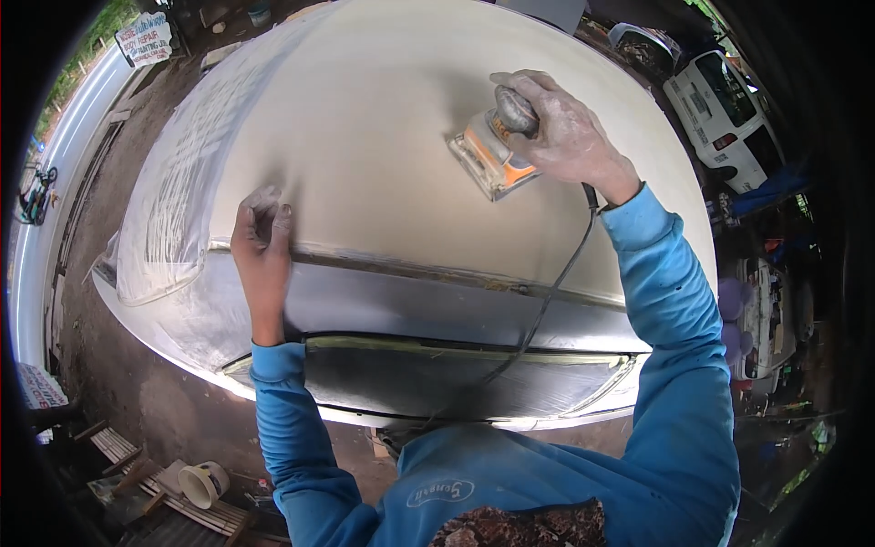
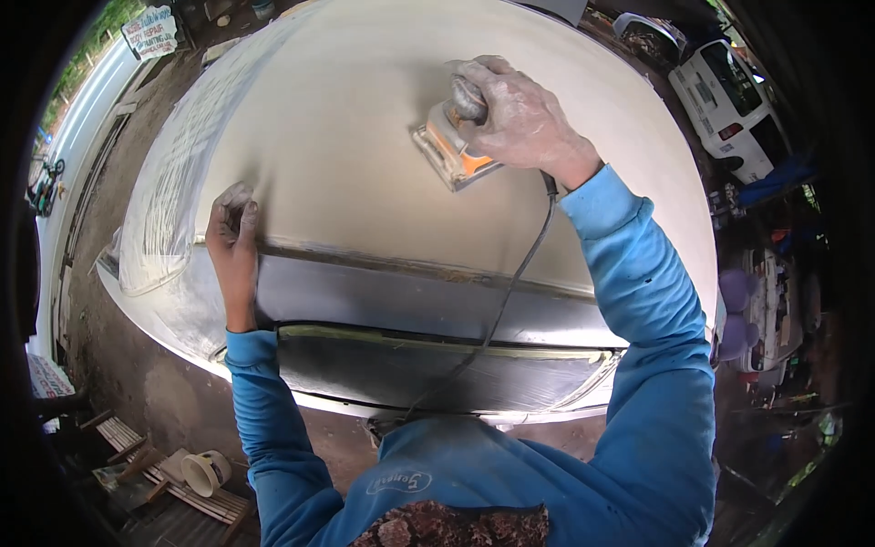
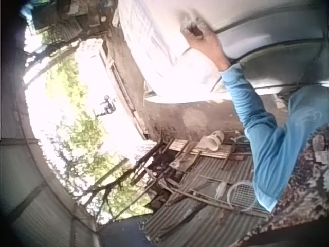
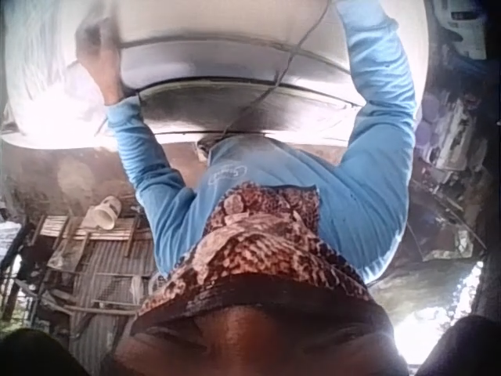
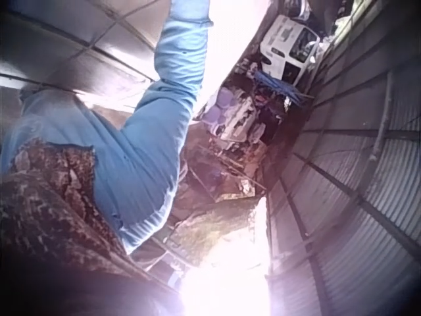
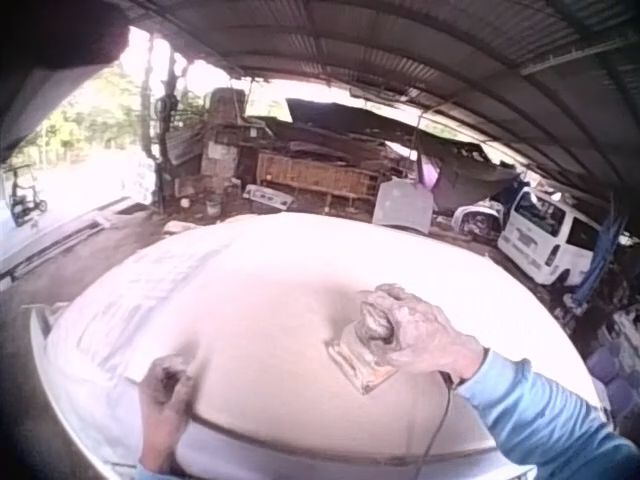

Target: The person is sanding the roof of a car using an electric sander.

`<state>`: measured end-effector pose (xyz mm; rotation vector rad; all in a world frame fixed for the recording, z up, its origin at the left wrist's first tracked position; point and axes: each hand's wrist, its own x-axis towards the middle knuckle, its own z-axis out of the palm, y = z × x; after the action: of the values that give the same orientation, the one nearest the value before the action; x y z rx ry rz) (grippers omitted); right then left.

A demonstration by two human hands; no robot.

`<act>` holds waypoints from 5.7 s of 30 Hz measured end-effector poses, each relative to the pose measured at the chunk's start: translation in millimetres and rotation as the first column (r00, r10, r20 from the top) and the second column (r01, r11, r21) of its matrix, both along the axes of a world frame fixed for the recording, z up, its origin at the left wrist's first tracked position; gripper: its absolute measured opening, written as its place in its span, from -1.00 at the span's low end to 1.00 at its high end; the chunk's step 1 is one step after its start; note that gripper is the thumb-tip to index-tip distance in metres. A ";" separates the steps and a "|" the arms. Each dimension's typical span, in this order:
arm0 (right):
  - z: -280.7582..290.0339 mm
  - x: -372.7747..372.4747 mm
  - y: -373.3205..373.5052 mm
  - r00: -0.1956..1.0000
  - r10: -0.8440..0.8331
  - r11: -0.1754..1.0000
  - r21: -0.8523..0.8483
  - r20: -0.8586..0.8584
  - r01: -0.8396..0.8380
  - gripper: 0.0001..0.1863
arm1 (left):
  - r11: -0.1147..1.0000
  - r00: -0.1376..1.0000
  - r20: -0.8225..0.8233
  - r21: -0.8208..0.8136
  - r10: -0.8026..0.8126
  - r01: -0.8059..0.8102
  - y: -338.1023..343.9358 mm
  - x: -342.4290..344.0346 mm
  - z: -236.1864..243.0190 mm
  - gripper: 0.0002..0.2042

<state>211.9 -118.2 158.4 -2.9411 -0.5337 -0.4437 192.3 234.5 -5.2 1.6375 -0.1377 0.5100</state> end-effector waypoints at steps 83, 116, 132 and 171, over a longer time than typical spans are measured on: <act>-4.4 54.9 96.2 0.961 0.278 0.953 -0.127 -0.004 -0.276 -0.60 | 0.836 0.993 0.036 0.543 -0.113 0.076 -1.3 143.9 10.5 -0.62; -12.5 121.1 116.1 0.971 0.219 0.959 -0.202 0.092 -0.197 -0.58 | 0.934 0.958 0.265 0.357 -0.106 0.005 -16.9 128.0 49.1 -0.55; -22.0 60.7 99.8 0.861 0.468 0.794 0.523 -0.202 -0.309 -0.61 | 0.832 0.828 0.448 0.553 -0.338 0.041 -108.9 102.1 122.0 -0.51; -34.6 66.2 139.7 0.802 0.582 0.655 0.508 0.132 -0.559 -0.86 | 0.911 0.809 0.482 0.383 -0.337 0.152 -64.5 107.9 106.7 -0.68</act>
<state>278.1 21.5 123.8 -2.0924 -1.0888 -0.3646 300.3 170.1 101.5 1.7203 -0.8956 0.7669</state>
